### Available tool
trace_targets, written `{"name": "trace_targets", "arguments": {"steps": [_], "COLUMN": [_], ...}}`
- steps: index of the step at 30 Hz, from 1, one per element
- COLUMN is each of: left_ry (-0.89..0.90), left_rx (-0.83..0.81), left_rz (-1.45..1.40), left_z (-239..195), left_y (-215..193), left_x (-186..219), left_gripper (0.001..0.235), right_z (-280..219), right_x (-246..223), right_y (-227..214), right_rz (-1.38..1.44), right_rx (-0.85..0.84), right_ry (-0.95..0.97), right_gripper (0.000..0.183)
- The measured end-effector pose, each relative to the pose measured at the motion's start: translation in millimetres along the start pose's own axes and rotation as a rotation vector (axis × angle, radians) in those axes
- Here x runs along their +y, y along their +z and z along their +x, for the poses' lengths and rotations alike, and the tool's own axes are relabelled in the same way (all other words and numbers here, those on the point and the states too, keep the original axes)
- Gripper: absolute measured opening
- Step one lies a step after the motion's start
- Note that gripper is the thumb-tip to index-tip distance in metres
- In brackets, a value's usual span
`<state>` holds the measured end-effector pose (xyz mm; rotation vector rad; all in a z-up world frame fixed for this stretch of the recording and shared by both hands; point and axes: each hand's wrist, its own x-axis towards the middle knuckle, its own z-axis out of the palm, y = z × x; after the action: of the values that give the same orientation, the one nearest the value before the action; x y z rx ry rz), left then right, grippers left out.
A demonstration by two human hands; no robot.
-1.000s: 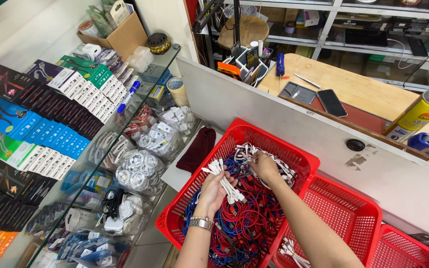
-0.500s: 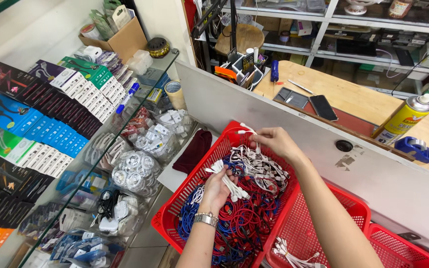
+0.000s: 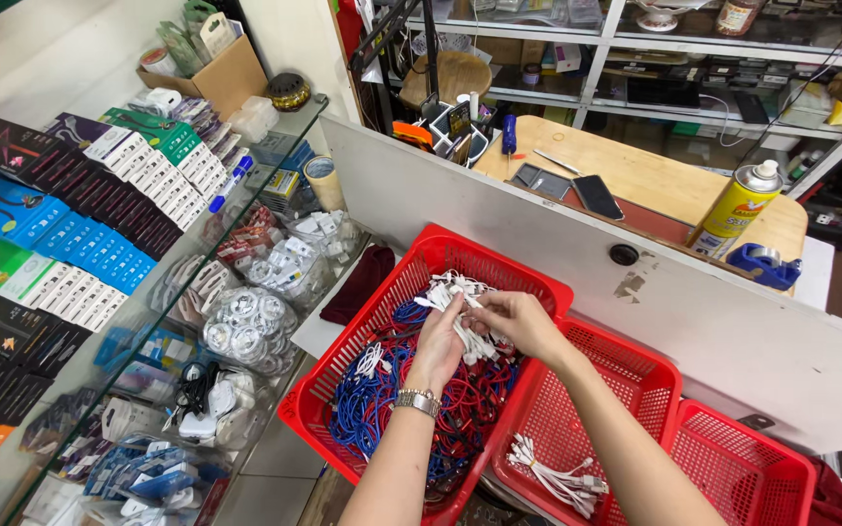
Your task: The person sorts tangled white, red, and blue cables from a large red basket into smaller red baskets. They wipe the counter with a maroon cloth, place rubber bands on the counter, and continue separating the white cables into a separate basket.
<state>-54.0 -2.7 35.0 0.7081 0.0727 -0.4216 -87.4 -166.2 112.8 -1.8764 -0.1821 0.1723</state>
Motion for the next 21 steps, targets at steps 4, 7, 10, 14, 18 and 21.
{"name": "trace_targets", "arguments": {"steps": [4, 7, 10, 14, 18, 21], "left_ry": [0.040, 0.036, 0.061, 0.062, 0.112, 0.097], "left_rx": [0.040, 0.086, 0.048, 0.059, 0.064, 0.195], "left_rz": [0.107, 0.210, 0.368, 0.424, 0.365, 0.389], "left_z": [-11, -16, -20, -21, -21, -16], "left_y": [13, 20, 26, 23, 7, -3], "left_x": [-4, -9, -16, -16, -11, -3], "left_gripper": [0.023, 0.022, 0.023, 0.020, 0.019, 0.022], "right_z": [-25, -29, -24, -19, -25, -39], "right_x": [-11, -9, 1, 20, 39, 51], "right_y": [1, 0, 1, 4, -4, -24], "right_rz": [-0.273, 0.023, 0.043, 0.150, 0.079, 0.104], "right_rx": [0.100, 0.074, 0.201, 0.152, 0.413, 0.697], "right_ry": [0.012, 0.070, 0.118, 0.192, 0.223, 0.125], "right_gripper": [0.028, 0.027, 0.026, 0.024, 0.022, 0.020]}}
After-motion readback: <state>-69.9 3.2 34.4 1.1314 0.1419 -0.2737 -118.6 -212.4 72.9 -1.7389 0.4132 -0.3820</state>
